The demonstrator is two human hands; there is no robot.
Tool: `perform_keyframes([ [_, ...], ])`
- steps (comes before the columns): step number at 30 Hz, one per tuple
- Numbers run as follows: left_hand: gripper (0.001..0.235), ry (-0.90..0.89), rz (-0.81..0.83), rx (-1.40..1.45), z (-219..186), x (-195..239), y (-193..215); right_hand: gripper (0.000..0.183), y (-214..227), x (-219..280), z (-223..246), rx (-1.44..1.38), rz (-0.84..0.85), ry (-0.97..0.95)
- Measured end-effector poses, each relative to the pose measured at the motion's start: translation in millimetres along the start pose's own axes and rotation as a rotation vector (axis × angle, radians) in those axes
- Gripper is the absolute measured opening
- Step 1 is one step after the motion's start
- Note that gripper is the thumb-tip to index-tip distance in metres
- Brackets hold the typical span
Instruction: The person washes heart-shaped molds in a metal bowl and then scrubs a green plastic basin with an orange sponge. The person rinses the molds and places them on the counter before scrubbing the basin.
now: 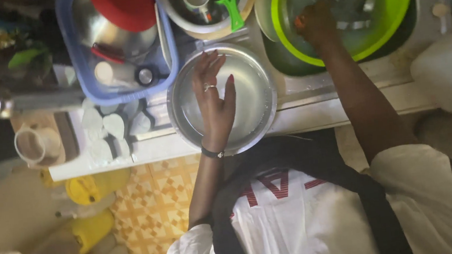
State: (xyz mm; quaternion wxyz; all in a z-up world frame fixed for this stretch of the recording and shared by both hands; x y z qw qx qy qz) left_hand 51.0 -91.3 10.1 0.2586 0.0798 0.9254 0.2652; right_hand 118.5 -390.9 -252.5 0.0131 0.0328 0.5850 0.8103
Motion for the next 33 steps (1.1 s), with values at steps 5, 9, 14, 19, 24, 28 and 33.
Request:
perform_keyframes([
  [5,0.027,0.039,-0.035,-0.022,-6.1,8.4,-3.7,0.03,-28.6,-16.9,-16.2,0.105,-0.145,-0.026],
  [9,0.027,-0.034,-0.029,-0.058,-14.3,2.9,-23.1,0.02,-35.9,-17.9,-30.4,0.141,-0.1,-0.033],
  [14,0.042,-0.095,0.22,-0.123,-3.2,-5.3,-81.8,0.009,-10.2,2.0,-31.7,0.231,-0.185,0.178],
  [19,0.047,0.202,0.43,0.072,76.6,-22.5,-205.6,0.004,46.6,22.8,-21.9,0.049,-0.273,0.2],
  [24,0.052,-0.26,0.369,-0.215,180.5,-20.9,-392.2,0.015,127.6,31.2,4.9,-0.261,-0.432,0.4],
  [28,0.055,1.137,0.238,1.351,77.5,-52.0,-311.1,0.021,147.3,34.4,15.5,-0.277,-0.448,0.308],
  [33,0.031,0.921,0.062,1.654,88.8,-39.8,-340.1,0.01,138.8,53.6,29.1,-0.416,-0.309,0.129],
])
Point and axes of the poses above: each hand's wrist, its own x-axis away from the middle knuckle, its own y-axis out of the back of the hand, z = x × y, the point moved 2 cm from there along -x, towards the middle knuckle, and after that the axes turned 1 degree about -y, right-handed, at the moved point
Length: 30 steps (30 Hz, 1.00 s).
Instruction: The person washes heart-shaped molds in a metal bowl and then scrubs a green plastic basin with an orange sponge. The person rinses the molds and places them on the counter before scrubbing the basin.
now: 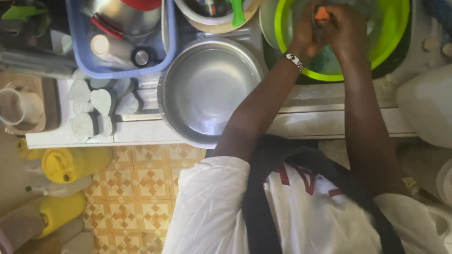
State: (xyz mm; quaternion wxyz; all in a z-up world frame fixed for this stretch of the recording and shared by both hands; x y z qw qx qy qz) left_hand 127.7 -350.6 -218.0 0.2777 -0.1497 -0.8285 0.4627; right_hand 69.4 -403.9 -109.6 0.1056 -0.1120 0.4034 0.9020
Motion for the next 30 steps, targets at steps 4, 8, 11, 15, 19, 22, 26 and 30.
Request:
perform_keyframes([
  [4,0.044,-0.011,-0.043,-0.1,-14.2,24.7,-26.6,0.006,-14.9,-7.7,-31.9,-0.022,-0.091,-0.113],
  [8,0.038,-0.013,-0.004,-0.163,-26.6,21.4,-27.1,0.008,-9.1,-4.3,-10.9,-0.335,-0.008,-0.193],
  [11,0.052,-0.093,0.233,-0.43,-21.7,-14.8,4.5,0.012,4.4,-3.4,2.6,-0.248,0.087,0.046],
  [15,0.053,-0.585,0.399,-1.518,-26.7,-31.4,29.9,0.023,6.0,-4.7,-12.9,0.04,0.14,0.473],
  [19,0.059,-0.359,0.195,-1.039,-44.3,-7.2,-17.8,0.02,1.5,-5.9,-8.0,0.179,0.006,0.384],
  [22,0.036,-0.132,-0.051,-0.773,-49.9,22.2,-36.4,0.02,-7.9,-0.5,-5.4,-0.066,0.051,-0.077],
  [26,0.04,-0.465,0.265,-0.912,-41.8,23.6,-29.9,0.014,-38.8,8.0,-52.2,-1.367,-0.046,-0.58],
  [30,0.027,-0.643,0.194,-1.086,-38.6,10.2,-34.0,0.01,-40.8,12.8,-67.1,-1.944,-0.171,-0.826],
])
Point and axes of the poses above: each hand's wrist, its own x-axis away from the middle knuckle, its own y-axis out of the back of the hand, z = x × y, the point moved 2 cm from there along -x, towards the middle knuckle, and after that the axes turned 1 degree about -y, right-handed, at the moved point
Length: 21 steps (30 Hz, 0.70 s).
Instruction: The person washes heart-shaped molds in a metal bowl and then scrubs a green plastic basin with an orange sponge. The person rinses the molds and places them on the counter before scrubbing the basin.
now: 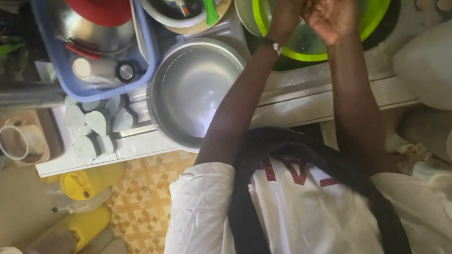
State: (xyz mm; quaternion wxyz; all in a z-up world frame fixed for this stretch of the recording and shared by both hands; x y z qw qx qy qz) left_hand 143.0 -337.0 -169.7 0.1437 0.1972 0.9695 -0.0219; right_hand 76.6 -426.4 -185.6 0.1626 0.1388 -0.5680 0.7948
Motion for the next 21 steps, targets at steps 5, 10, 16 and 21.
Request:
perform_keyframes([
  [5,0.042,0.266,0.149,0.188,42.5,-22.7,3.2,0.03,-17.8,21.4,-14.8,0.805,0.178,0.495],
  [10,0.041,0.537,0.202,0.605,25.4,-25.5,46.3,0.025,-21.1,31.0,-14.9,1.493,0.03,0.429],
  [16,0.051,0.879,0.273,1.177,0.7,-7.1,56.2,0.031,64.6,-31.7,-58.6,2.446,0.14,0.139],
  [21,0.056,0.859,0.424,1.255,-34.9,3.6,52.8,0.023,87.0,-49.7,-47.9,2.745,-0.205,-0.084],
])
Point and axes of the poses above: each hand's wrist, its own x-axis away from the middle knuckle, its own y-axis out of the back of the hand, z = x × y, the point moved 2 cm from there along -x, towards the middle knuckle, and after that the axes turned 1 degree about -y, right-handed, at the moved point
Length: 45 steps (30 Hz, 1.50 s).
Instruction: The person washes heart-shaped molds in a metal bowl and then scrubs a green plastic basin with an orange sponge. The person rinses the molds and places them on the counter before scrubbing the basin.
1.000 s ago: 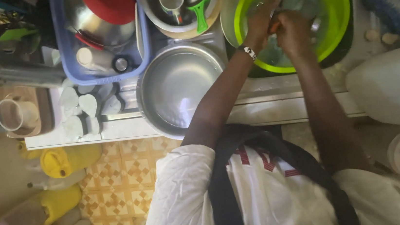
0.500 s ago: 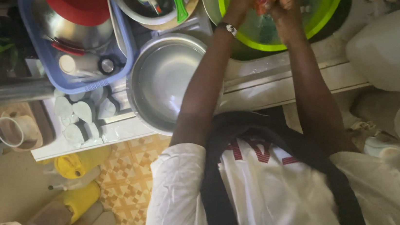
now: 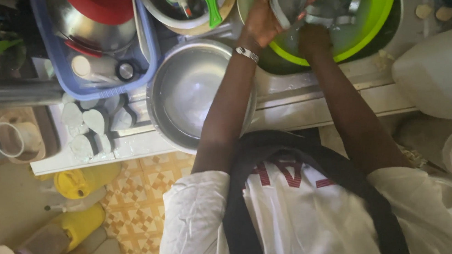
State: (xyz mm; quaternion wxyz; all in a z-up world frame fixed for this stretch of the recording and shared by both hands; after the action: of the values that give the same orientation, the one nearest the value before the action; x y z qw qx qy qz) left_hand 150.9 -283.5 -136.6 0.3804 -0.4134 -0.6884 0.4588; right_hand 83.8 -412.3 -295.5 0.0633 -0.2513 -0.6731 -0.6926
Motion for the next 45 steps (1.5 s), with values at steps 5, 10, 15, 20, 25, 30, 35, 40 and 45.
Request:
perform_keyframes([
  [5,0.08,-0.212,-0.817,-0.298,4.0,13.2,-19.8,0.017,53.1,40.8,-6.0,-1.324,0.154,0.093],
  [10,0.055,-0.213,-0.767,-0.453,31.2,-21.8,30.0,0.023,112.8,81.1,2.5,-1.497,-0.472,0.239],
  [15,0.046,-0.351,-0.7,-0.96,42.0,-37.3,34.0,0.018,148.0,98.5,14.9,-0.923,-0.687,0.477],
  [20,0.047,-0.359,-0.622,-1.068,29.3,-15.6,-12.6,0.016,151.9,118.9,9.3,-1.263,-0.327,0.563],
  [25,0.041,-0.659,-0.555,-1.68,62.2,-75.1,117.4,0.016,153.2,111.4,7.5,-1.395,-0.574,0.506],
  [30,0.073,-0.405,-0.71,-1.25,47.7,-40.9,15.4,0.026,164.1,111.0,5.8,-0.965,-0.798,0.565],
  [35,0.034,-0.583,-0.698,-1.399,43.3,-44.7,4.9,0.038,134.5,88.4,2.2,-0.734,-0.791,0.455],
  [40,0.018,-0.658,-0.531,-1.706,53.1,-58.3,36.9,0.009,125.0,93.3,-4.4,-1.323,-0.667,0.416],
  [45,0.034,-0.457,-0.138,-1.514,31.6,-38.8,0.3,0.039,78.8,77.3,-8.3,-2.211,-0.274,0.352],
])
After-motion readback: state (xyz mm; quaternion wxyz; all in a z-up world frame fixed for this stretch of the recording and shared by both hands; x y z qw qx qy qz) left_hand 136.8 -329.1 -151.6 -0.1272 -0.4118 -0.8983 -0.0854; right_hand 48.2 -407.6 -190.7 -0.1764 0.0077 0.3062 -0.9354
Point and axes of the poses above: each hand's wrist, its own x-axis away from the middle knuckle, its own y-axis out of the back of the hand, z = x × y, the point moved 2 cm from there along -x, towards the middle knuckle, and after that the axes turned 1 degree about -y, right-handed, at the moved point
